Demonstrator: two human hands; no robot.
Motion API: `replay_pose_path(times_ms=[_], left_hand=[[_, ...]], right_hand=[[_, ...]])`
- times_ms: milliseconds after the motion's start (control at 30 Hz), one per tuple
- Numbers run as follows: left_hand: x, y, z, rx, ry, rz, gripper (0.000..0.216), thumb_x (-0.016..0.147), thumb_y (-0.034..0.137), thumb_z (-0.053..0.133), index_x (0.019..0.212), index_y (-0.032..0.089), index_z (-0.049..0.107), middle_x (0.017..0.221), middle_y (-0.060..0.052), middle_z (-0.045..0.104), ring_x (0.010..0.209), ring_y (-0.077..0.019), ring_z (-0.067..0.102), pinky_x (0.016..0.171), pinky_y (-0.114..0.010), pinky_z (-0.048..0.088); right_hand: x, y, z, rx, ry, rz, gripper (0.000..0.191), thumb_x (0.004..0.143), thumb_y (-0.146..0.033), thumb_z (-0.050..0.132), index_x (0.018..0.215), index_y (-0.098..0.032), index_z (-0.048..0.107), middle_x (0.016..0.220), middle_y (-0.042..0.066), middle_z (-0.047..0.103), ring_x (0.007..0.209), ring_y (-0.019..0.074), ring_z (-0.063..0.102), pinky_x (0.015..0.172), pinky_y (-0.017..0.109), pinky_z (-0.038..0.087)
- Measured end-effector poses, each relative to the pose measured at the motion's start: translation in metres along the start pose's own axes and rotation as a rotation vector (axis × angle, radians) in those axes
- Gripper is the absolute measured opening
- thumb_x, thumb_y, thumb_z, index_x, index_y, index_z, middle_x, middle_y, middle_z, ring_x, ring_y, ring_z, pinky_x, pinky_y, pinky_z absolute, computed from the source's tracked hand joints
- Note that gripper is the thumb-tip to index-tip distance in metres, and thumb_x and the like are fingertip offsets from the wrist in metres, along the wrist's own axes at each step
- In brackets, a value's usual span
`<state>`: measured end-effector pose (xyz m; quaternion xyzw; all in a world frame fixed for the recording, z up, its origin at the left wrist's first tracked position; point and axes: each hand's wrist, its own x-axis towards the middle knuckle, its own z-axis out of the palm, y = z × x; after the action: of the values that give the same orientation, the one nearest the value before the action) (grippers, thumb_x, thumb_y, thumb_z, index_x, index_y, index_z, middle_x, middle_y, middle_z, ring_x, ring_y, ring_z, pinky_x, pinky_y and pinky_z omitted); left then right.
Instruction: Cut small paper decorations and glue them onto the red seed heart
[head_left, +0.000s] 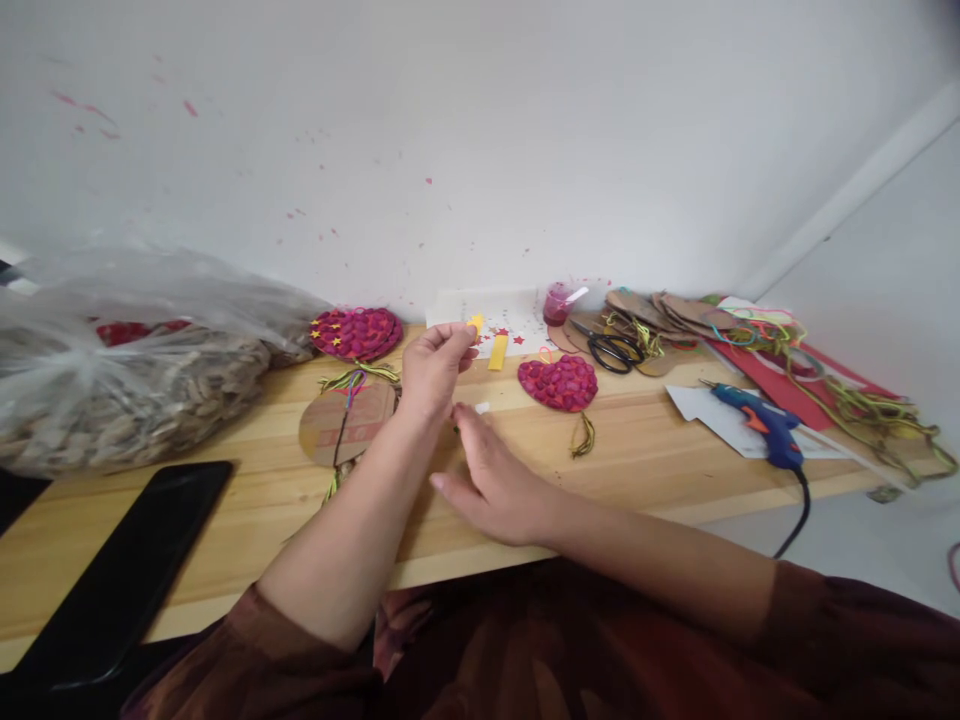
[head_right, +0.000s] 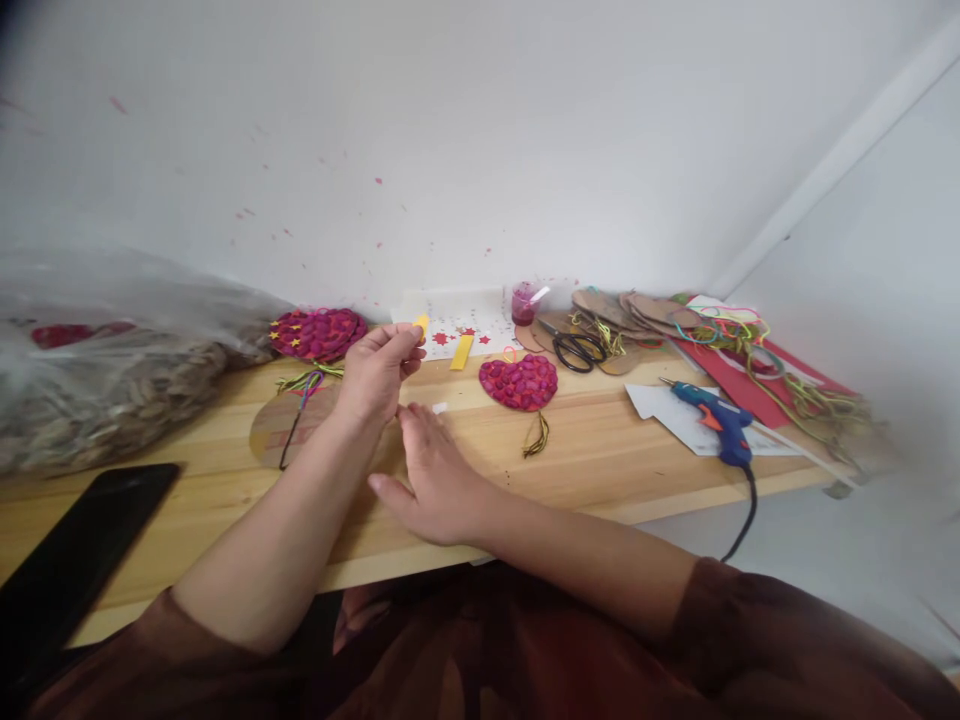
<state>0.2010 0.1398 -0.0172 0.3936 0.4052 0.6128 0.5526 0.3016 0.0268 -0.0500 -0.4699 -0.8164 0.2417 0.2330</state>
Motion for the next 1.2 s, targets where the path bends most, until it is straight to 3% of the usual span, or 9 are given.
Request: replay_pose_path(times_ms=[133, 267, 400, 567, 667, 767, 867, 1000, 1200], left_hand=[[0.004, 0.004, -0.004, -0.034, 0.012, 0.036, 0.029, 0.063, 0.036, 0.083, 0.077, 0.016, 0.067, 0.069, 0.002, 0.062, 0.06, -0.0077, 0.057, 0.059, -0.019, 0.044], [0.005, 0.005, -0.004, -0.059, 0.023, 0.039, 0.03, 0.062, 0.036, 0.083, 0.077, 0.016, 0.067, 0.068, 0.002, 0.061, 0.059, -0.0077, 0.057, 0.057, -0.019, 0.044], [0.004, 0.005, -0.001, -0.06, 0.023, 0.026, 0.029, 0.061, 0.035, 0.083, 0.075, 0.016, 0.066, 0.068, 0.003, 0.06, 0.057, -0.0071, 0.056, 0.055, -0.019, 0.043], [0.005, 0.004, -0.004, -0.043, 0.029, 0.036, 0.027, 0.063, 0.035, 0.082, 0.076, 0.017, 0.067, 0.069, 0.002, 0.061, 0.058, -0.0073, 0.057, 0.058, -0.019, 0.043], [0.005, 0.005, -0.004, -0.049, 0.021, 0.036, 0.027, 0.062, 0.035, 0.083, 0.075, 0.017, 0.067, 0.068, 0.002, 0.061, 0.059, -0.0076, 0.057, 0.059, -0.02, 0.044], [0.002, 0.006, -0.001, -0.059, 0.019, 0.022, 0.028, 0.061, 0.035, 0.083, 0.074, 0.017, 0.066, 0.067, 0.002, 0.061, 0.057, -0.0072, 0.056, 0.058, -0.02, 0.043], [0.001, 0.006, 0.0, -0.063, 0.023, 0.015, 0.028, 0.06, 0.034, 0.083, 0.073, 0.017, 0.065, 0.067, 0.002, 0.06, 0.057, -0.007, 0.055, 0.056, -0.019, 0.042], [0.002, 0.005, -0.001, -0.044, 0.022, 0.025, 0.027, 0.061, 0.034, 0.082, 0.074, 0.017, 0.066, 0.067, 0.002, 0.06, 0.057, -0.0071, 0.055, 0.057, -0.019, 0.042], [0.004, 0.005, -0.001, -0.053, 0.028, 0.03, 0.028, 0.06, 0.035, 0.082, 0.073, 0.017, 0.066, 0.067, 0.003, 0.06, 0.056, -0.007, 0.055, 0.056, -0.02, 0.042]], right_hand=[[0.03, 0.021, -0.018, -0.068, 0.134, -0.058, 0.058, 0.093, -0.025, 0.048, 0.146, -0.009, 0.029, 0.148, 0.025, 0.042, 0.141, 0.0319, 0.037, 0.116, 0.053, 0.031], [0.062, 0.05, -0.029, -0.212, 0.089, -0.072, 0.056, 0.096, -0.035, 0.048, 0.144, -0.011, 0.034, 0.145, 0.023, 0.046, 0.139, 0.035, 0.04, 0.114, 0.057, 0.03], [0.075, 0.055, -0.026, -0.289, 0.057, -0.064, 0.05, 0.097, -0.038, 0.047, 0.139, -0.012, 0.041, 0.14, 0.021, 0.053, 0.134, 0.035, 0.045, 0.114, 0.062, 0.024], [0.042, 0.034, -0.028, -0.226, 0.034, -0.143, 0.053, 0.098, -0.039, 0.046, 0.144, -0.014, 0.037, 0.133, 0.018, 0.06, 0.125, 0.0333, 0.054, 0.114, 0.059, 0.029], [0.023, 0.032, -0.03, -0.129, 0.042, -0.162, 0.054, 0.099, -0.039, 0.044, 0.147, -0.017, 0.033, 0.144, 0.018, 0.052, 0.132, 0.0317, 0.049, 0.111, 0.055, 0.036], [0.021, 0.04, -0.027, -0.149, 0.106, -0.059, 0.06, 0.097, -0.039, 0.049, 0.146, -0.01, 0.033, 0.148, 0.024, 0.044, 0.139, 0.0348, 0.04, 0.113, 0.057, 0.033], [0.025, 0.039, -0.02, -0.157, 0.07, 0.031, 0.065, 0.095, -0.042, 0.05, 0.146, -0.005, 0.034, 0.149, 0.029, 0.039, 0.143, 0.0398, 0.033, 0.115, 0.062, 0.027], [0.017, 0.024, -0.016, 0.053, 0.019, -0.116, 0.06, 0.096, -0.039, 0.049, 0.148, -0.015, 0.03, 0.149, 0.021, 0.043, 0.14, 0.0312, 0.04, 0.116, 0.055, 0.032], [-0.009, 0.031, -0.012, 0.381, 0.316, 0.184, 0.06, 0.099, -0.044, 0.045, 0.149, -0.022, 0.022, 0.16, 0.015, 0.028, 0.149, 0.0238, 0.025, 0.121, 0.05, 0.023]])
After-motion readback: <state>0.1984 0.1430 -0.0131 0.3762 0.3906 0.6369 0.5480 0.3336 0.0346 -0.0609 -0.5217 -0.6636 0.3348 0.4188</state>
